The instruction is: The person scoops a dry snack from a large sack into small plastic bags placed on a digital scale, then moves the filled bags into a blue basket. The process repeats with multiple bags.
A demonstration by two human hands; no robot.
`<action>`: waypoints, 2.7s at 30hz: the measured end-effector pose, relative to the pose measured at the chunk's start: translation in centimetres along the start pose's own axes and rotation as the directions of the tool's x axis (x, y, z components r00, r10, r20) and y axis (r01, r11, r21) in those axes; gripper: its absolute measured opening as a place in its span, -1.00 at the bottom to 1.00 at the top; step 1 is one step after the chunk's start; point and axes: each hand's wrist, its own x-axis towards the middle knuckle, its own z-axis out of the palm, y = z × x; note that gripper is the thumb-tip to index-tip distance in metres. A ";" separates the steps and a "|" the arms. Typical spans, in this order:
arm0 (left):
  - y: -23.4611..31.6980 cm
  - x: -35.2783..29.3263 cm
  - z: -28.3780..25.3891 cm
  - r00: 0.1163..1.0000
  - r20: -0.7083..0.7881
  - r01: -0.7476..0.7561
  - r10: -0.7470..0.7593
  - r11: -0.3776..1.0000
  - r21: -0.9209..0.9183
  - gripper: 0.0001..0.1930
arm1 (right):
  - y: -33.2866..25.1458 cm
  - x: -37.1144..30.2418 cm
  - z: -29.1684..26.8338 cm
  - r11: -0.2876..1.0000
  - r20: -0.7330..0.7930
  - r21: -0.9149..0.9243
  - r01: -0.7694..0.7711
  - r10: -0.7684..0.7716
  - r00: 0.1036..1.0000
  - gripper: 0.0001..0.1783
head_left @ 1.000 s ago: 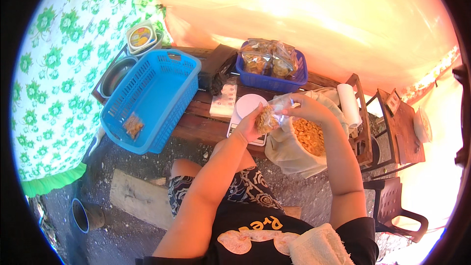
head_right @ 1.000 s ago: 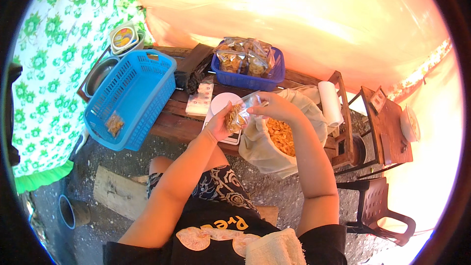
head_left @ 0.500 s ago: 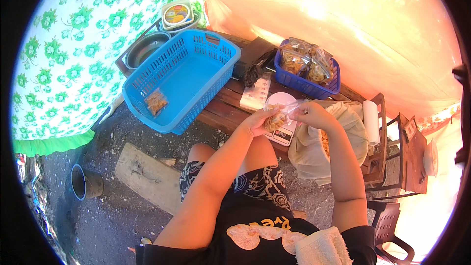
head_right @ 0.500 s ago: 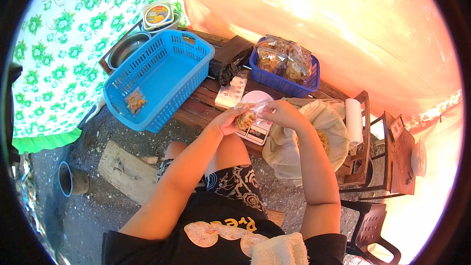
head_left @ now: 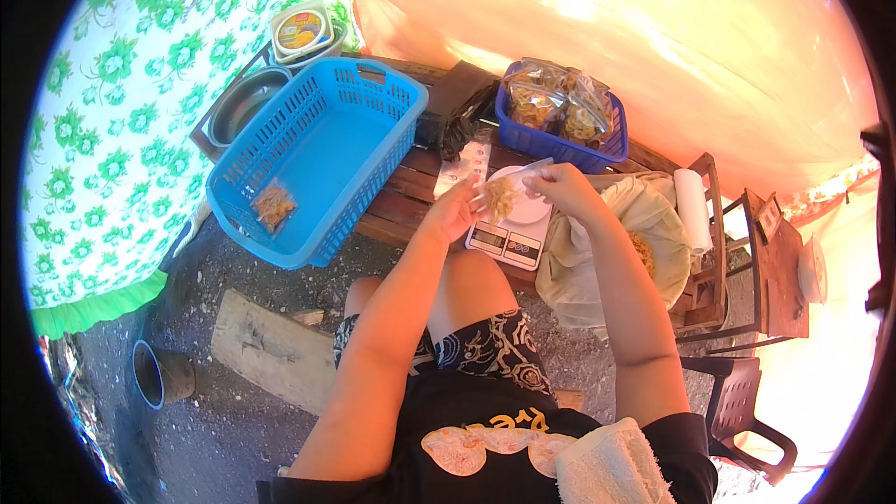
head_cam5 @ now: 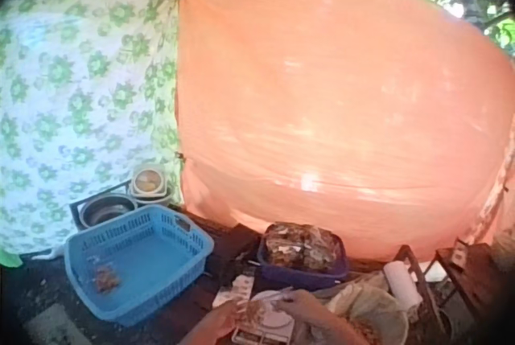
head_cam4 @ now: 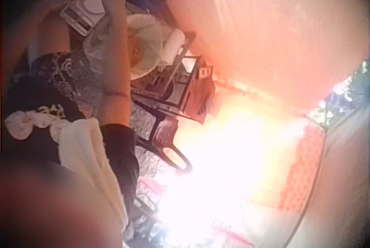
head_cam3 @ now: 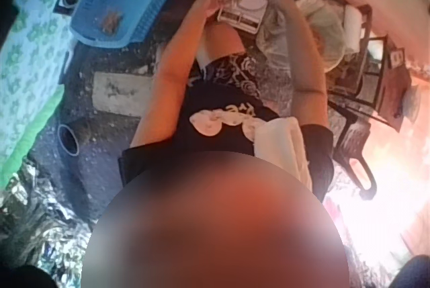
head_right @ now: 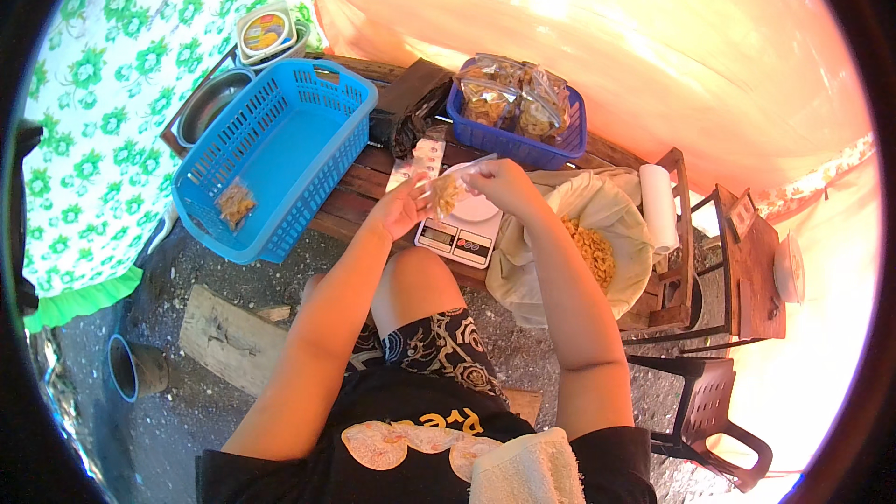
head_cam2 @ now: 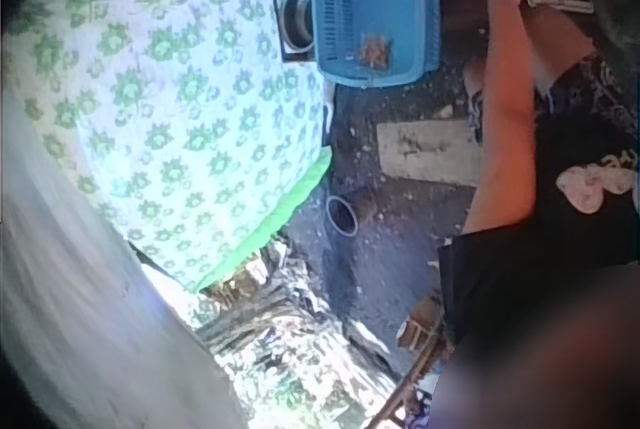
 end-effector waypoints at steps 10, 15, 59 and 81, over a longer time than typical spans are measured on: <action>2.9 -1.6 -1.0 0.969 -0.138 -0.181 0.204 0.970 0.163 -0.45 | 7.5 3.4 2.3 0.996 -0.409 -0.030 0.079 -0.085 0.909 -0.62; 3.1 -2.7 -1.6 0.959 -0.192 -0.173 0.207 0.969 0.177 -0.52 | 11.6 0.1 4.8 0.989 -0.459 0.023 -0.146 0.141 0.877 -0.62; -3.0 -3.0 6.7 0.966 0.163 0.223 -0.202 0.966 -0.127 -0.49 | -1.3 -6.2 -2.5 0.985 0.131 0.169 -0.028 0.006 0.991 -0.76; -7.6 -3.9 11.2 0.964 0.241 0.116 -0.115 0.993 0.010 -0.63 | 6.3 -10.6 -2.8 0.977 -0.445 0.194 0.083 0.013 0.896 -0.77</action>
